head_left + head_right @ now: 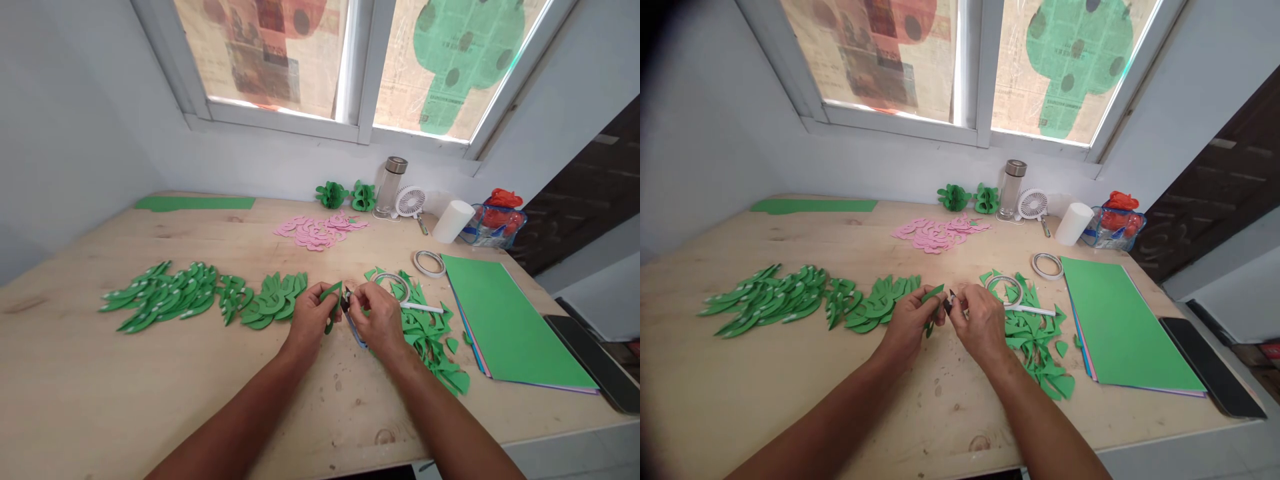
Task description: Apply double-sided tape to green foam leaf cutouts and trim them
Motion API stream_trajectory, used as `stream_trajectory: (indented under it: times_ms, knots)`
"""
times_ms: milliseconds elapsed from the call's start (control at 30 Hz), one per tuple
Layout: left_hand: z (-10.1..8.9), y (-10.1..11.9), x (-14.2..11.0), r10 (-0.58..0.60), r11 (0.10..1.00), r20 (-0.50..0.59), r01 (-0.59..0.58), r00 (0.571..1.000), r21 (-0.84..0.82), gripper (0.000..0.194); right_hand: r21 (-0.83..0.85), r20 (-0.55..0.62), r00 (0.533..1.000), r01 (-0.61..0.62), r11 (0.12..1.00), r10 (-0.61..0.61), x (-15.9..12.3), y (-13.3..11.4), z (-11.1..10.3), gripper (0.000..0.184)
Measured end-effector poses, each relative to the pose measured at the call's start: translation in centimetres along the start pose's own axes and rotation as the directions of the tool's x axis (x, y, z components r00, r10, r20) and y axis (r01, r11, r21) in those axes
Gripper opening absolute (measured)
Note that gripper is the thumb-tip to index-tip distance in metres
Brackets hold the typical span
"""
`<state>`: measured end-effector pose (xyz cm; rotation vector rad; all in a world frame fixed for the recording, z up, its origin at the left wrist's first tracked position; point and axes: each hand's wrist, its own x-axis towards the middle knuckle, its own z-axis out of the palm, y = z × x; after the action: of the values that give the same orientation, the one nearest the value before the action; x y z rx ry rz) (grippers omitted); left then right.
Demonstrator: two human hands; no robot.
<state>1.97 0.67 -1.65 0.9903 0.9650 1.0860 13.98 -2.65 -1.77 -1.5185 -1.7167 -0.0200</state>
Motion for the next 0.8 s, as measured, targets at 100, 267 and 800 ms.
stream_trajectory:
  times_ms: [100,267,800]
  knots:
    - [-0.06,0.00,0.01,0.004,1.000,0.006,-0.004,1.000,0.005,0.017,0.051,0.004,0.998,-0.061,0.997,0.061,0.07,-0.12,-0.14,0.013]
    - [-0.07,0.09,-0.03,-0.003,1.000,0.001,0.003,1.000,0.008,0.018,0.139,-0.010,0.986,-0.164,0.977,0.167,0.27,-0.06,-0.24,0.011]
    - [-0.09,0.05,-0.01,-0.001,1.000,0.007,0.001,1.000,-0.002,0.017,0.167,0.065,0.983,-0.178,0.970,0.169,0.28,0.07,-0.31,0.012]
